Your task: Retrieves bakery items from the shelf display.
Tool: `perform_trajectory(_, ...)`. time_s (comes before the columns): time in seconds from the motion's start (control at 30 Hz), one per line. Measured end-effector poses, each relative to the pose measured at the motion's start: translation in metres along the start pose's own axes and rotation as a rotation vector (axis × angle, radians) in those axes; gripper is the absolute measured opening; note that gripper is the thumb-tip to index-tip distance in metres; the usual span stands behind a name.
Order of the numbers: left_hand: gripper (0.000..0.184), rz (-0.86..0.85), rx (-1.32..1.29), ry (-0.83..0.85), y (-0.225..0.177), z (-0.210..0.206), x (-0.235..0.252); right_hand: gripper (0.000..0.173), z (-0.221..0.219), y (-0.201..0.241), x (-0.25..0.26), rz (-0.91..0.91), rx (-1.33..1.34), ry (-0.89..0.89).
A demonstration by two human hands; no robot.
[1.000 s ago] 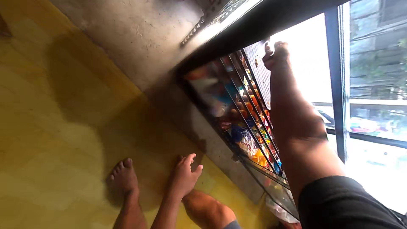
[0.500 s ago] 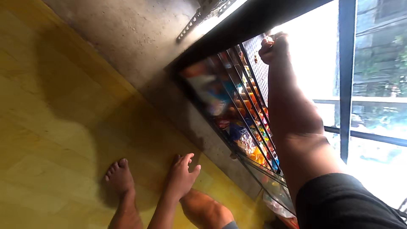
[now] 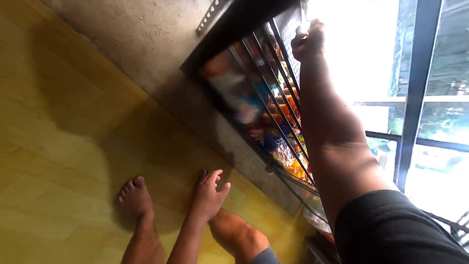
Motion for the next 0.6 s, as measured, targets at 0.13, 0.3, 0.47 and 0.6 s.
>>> perform_trajectory(0.13,0.052,-0.005,0.012,0.027,0.010,-0.018,-0.005,0.013,0.029,-0.010,-0.047,0.084,0.085,0.048)
perform_trajectory(0.3,0.051,-0.020,0.078,0.046,0.014,-0.024,-0.011,0.026,0.125,-0.020,-0.159,0.105,-0.017,0.126)
perform_trajectory(0.47,0.050,-0.009,0.089,0.022,0.019,-0.024,-0.012,0.032,0.267,-0.028,-0.254,-0.037,-0.004,-0.087)
perform_trajectory(0.6,0.049,0.013,0.112,0.052,0.023,-0.033,-0.014,0.032,0.337,-0.044,-0.253,-0.184,-0.024,-0.372)
Point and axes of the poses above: each hand's wrist, its own x-axis towards the middle knuckle, its own z-axis out of the back of the hand, y = z × x, the point moved 1 cm from there along x, towards the middle knuckle
